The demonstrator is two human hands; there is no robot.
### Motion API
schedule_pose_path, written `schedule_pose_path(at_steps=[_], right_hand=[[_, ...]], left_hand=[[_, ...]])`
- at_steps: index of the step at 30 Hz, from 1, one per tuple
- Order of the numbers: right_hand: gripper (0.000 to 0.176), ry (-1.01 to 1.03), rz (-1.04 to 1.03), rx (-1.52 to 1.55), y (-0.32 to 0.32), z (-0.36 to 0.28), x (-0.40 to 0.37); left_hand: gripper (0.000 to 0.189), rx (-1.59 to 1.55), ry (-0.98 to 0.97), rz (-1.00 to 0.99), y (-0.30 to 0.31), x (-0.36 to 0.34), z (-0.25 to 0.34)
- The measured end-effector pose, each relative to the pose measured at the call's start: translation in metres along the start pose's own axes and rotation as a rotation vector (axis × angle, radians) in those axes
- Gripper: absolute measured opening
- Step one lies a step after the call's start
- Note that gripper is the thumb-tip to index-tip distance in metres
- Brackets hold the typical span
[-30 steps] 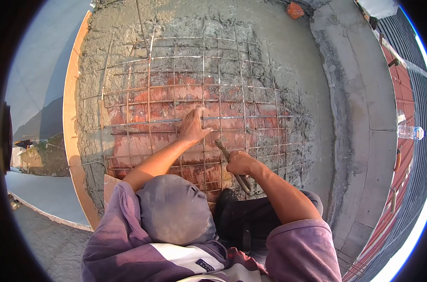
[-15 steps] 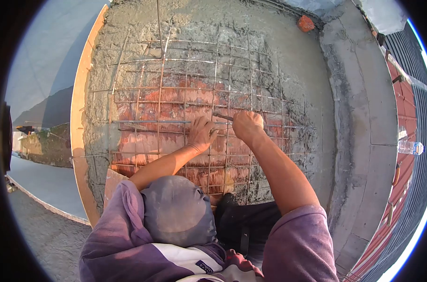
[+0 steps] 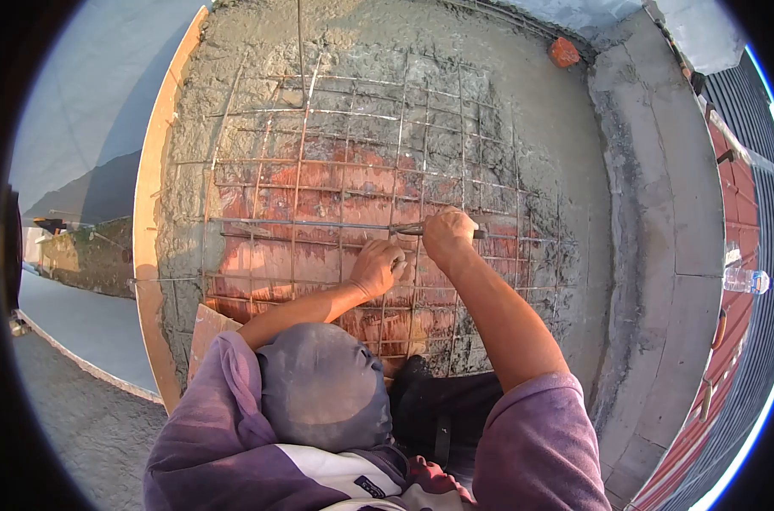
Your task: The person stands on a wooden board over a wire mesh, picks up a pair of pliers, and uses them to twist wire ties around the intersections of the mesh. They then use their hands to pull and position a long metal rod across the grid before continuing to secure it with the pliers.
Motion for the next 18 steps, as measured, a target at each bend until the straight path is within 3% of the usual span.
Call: schedule_pose_path(at_steps=[2,5,8,11,14,18], right_hand=[[0.026,-0.063,0.058,0.002,0.004,0.002,-0.004],[0.029,0.094,-0.012,-0.119,0.000,-0.007,-0.004],[0.030,0.081,-0.057,-0.039,0.012,-0.001,-0.015],[0.032,0.052,-0.122,0.325,-0.026,0.004,0.002],[0.034,0.138,-0.439,0.566,-0.021,-0.004,-0.012],[0.032,0.011,-0.820,1.133,-0.070,-0.009,-0.024]], left_hand=[[0.013,-0.009,-0.075,0.009,-0.007,-0.009,0.015],[0.017,-0.014,0.001,-0.034,-0.017,-0.016,0.016],[0.028,0.046,-0.027,-0.038,-0.008,-0.010,0.021],[0.044,0.095,-0.094,0.005,0.009,-0.002,0.035],[0.051,0.185,-0.118,0.166,0.026,0.006,0.043],[0.058,0.153,-0.116,-0.109,-0.010,0.044,0.045]])
Point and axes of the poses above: each hand's wrist, its own x-axis towards the middle knuckle, its own y-axis out of the back of the hand, z = x × y, the point moved 10 cm from there along x, towards the middle knuckle, and after that the axes turned 5 degrees about -x, right-handed, at the moved point
